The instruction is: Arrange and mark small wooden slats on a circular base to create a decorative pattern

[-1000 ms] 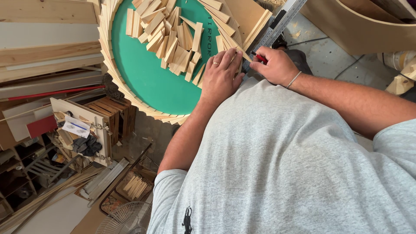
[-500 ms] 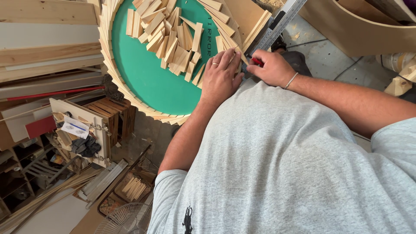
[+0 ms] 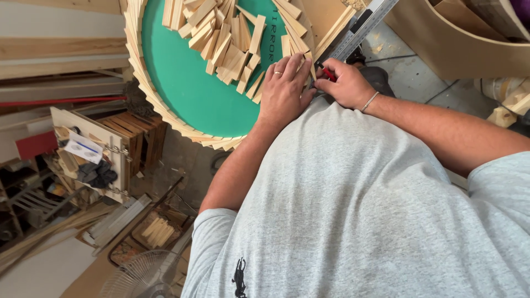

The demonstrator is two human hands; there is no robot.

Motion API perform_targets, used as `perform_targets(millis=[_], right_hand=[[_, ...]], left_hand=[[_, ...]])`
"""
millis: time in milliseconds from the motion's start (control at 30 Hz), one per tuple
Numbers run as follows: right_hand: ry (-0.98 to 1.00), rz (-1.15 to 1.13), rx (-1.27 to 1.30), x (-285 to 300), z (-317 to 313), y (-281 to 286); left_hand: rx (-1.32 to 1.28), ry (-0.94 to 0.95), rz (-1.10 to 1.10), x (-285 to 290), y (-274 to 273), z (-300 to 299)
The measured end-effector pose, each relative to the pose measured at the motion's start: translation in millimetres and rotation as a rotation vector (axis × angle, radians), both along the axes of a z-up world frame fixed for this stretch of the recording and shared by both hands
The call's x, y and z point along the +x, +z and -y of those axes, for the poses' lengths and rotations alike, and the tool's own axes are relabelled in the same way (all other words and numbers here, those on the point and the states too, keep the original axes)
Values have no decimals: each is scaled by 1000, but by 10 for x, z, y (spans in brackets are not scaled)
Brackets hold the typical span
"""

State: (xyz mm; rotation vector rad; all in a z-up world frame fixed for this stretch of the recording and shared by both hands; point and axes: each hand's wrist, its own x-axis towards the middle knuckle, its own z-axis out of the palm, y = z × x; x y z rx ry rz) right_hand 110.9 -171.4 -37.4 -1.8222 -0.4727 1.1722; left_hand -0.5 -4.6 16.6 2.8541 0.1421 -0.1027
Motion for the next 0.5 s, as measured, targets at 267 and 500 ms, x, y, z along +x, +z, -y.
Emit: perform_targets(millis=[267,500], right_hand=[[-46,19,51,10,0,-200],[-268,-58,205,149,431,-407]], left_hand=[[-67,44,-11,-96,79,-27],[-112,254,474,-623,-267,-120]])
